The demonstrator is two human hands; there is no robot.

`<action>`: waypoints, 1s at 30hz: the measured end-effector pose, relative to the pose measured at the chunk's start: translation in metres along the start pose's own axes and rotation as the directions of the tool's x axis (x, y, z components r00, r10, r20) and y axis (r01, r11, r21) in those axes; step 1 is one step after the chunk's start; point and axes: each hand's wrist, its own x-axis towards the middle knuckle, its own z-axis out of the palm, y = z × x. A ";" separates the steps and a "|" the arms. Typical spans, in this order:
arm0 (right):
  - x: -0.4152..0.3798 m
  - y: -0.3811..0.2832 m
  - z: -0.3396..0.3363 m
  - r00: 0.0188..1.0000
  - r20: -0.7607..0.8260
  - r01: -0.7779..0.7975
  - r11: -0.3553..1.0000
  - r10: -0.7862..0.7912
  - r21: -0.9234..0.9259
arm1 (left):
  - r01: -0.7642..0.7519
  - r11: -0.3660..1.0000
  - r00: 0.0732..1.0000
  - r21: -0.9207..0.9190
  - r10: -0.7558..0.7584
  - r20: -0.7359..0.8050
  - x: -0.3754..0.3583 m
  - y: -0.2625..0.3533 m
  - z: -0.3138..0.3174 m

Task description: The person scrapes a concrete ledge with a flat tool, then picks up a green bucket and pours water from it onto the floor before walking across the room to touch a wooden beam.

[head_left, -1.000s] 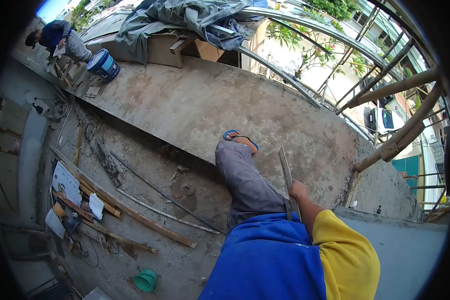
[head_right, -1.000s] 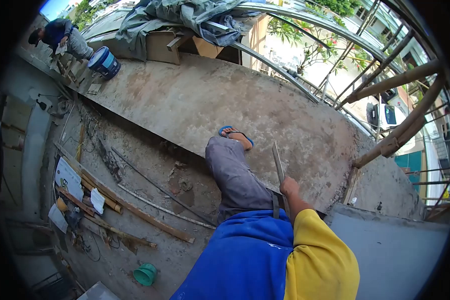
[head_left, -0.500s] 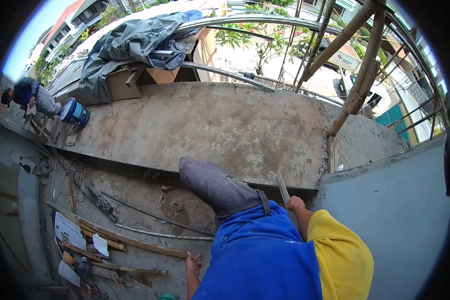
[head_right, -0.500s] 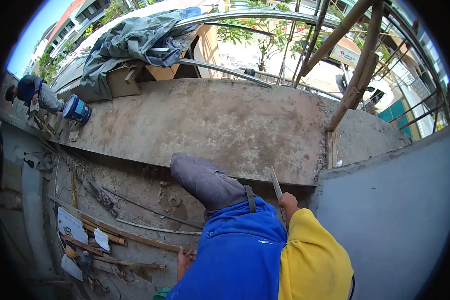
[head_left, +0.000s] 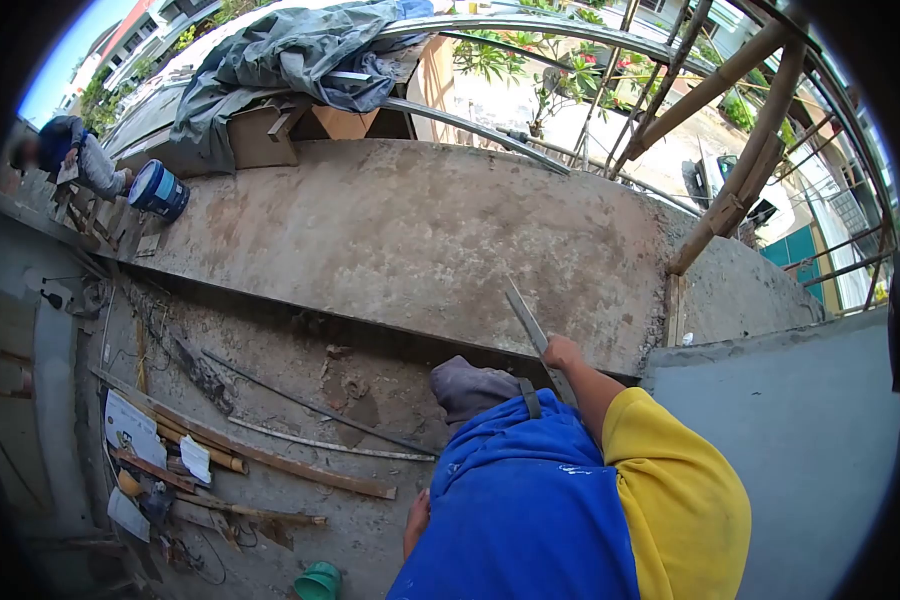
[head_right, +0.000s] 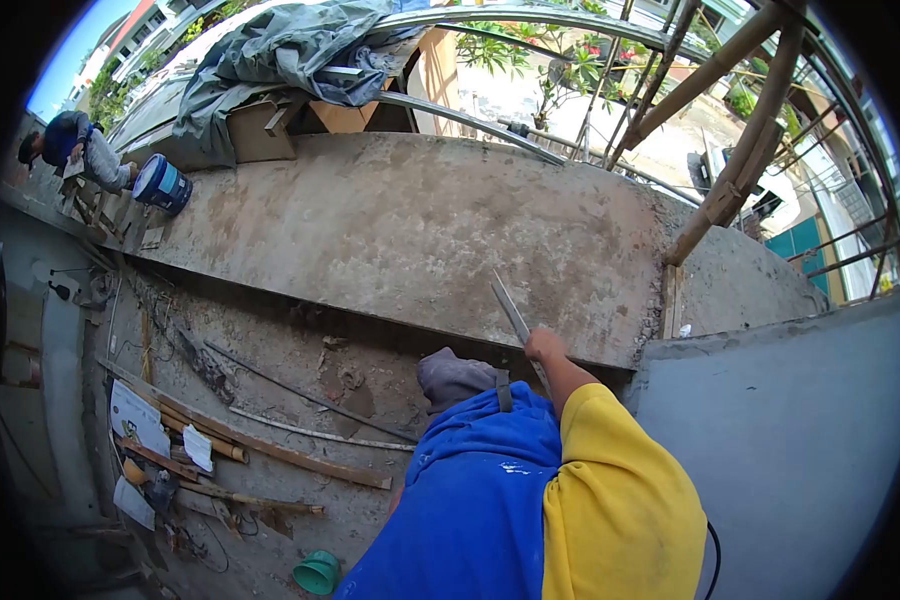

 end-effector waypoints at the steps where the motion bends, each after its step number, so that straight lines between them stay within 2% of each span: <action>1: 0.010 -0.009 -0.001 0.999 0.017 0.036 0.999 -0.036 -0.017 | 0.009 1.000 1.000 0.029 -0.010 0.028 0.002 -0.003 0.005; 5: 0.006 -0.053 -0.017 0.994 -0.012 0.108 0.994 -0.108 -0.027 | -0.004 0.997 0.996 0.071 -0.002 0.088 -0.002 0.016 0.027; 9: 0.026 -0.055 0.001 0.992 0.041 0.121 0.990 -0.118 -0.076 | -0.048 0.998 0.995 0.032 0.045 0.091 -0.002 0.044 0.044; 12: 0.024 -0.057 -0.010 0.984 0.123 0.146 0.981 -0.131 -0.125 | -0.078 0.995 0.995 -0.056 0.081 0.057 -0.002 0.058 0.054; 14: 0.041 -0.047 -0.007 0.975 0.170 0.177 0.958 -0.140 -0.224 | -0.089 0.989 0.995 -0.118 0.094 0.031 -0.002 0.065 0.060; 20: 0.086 -0.038 -0.032 0.986 0.164 0.094 0.936 -0.040 -0.339 | -0.122 0.931 0.991 -0.344 0.094 -0.096 -0.010 0.090 0.069; 23: 0.107 -0.061 -0.053 0.977 0.179 0.176 0.901 -0.112 -0.397 | -0.162 0.817 0.967 -0.553 0.019 -0.255 -0.004 0.084 0.062; 24: 0.113 -0.072 -0.057 0.973 0.185 0.201 0.891 -0.135 -0.408 | -0.185 0.734 0.953 -0.654 -0.028 -0.301 0.007 0.069 0.056; 27: 0.134 -0.120 -0.068 0.950 0.195 0.309 0.834 -0.245 -0.457 | -0.245 0.736 0.928 -0.631 -0.010 -0.373 0.010 0.040 0.043; 29: 0.143 -0.152 -0.066 0.916 0.185 0.400 0.775 -0.356 -0.489 | -0.230 0.748 0.924 -0.623 -0.033 -0.380 0.010 0.020 0.042; 30: 0.181 -0.153 -0.046 0.861 0.252 0.504 0.676 -0.442 -0.538 | -0.221 0.752 0.922 -0.621 -0.046 -0.384 0.007 0.014 0.047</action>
